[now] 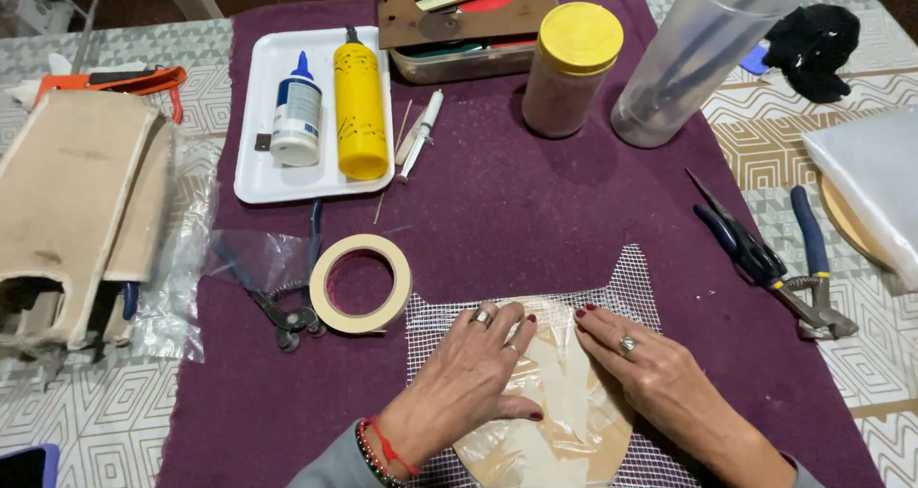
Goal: Applying white mesh and masking tape to a circular base on a workshop table.
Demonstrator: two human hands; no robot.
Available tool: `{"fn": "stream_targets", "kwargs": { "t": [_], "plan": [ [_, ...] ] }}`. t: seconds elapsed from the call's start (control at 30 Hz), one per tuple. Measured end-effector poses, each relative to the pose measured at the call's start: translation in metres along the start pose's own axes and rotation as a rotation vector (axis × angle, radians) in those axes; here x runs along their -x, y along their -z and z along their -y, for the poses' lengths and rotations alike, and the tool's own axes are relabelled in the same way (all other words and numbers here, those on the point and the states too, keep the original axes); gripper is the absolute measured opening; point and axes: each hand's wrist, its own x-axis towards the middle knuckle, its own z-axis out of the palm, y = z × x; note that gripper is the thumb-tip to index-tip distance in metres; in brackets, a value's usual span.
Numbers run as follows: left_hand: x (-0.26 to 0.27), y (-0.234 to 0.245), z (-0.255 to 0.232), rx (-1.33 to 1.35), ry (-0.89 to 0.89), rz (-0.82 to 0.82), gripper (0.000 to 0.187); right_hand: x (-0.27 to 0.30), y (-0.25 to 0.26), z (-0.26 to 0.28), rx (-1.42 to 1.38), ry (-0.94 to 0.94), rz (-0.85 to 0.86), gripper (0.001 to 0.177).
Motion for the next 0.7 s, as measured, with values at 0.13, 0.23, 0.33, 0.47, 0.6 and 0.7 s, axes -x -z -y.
{"fn": "stream_targets", "kwargs": {
  "t": [0.13,0.23,0.33,0.47,0.6,0.7],
  "plan": [
    [-0.001,0.007,-0.003,0.008,-0.033,0.02,0.09,-0.004,0.006,-0.005,-0.114,-0.051,-0.032,0.042],
    [0.0,0.009,-0.006,0.029,-0.065,-0.014,0.091,-0.012,0.015,-0.013,-0.159,-0.128,0.072,0.045],
    [0.003,0.008,-0.011,0.039,-0.082,-0.056,0.099,-0.033,0.032,-0.01,-0.128,-0.123,0.177,0.039],
    [0.007,-0.002,-0.018,0.001,-0.049,-0.059,0.079,-0.079,0.04,0.011,-0.787,-0.428,0.013,0.05],
    [0.011,-0.01,-0.022,-0.032,-0.035,-0.045,0.069,-0.134,0.035,0.047,-1.87,-1.081,-0.249,0.042],
    [0.014,-0.013,-0.023,0.04,-0.028,-0.066,0.07,-0.128,-0.027,0.031,-2.034,-0.966,-0.272,0.036]
  ]
}}
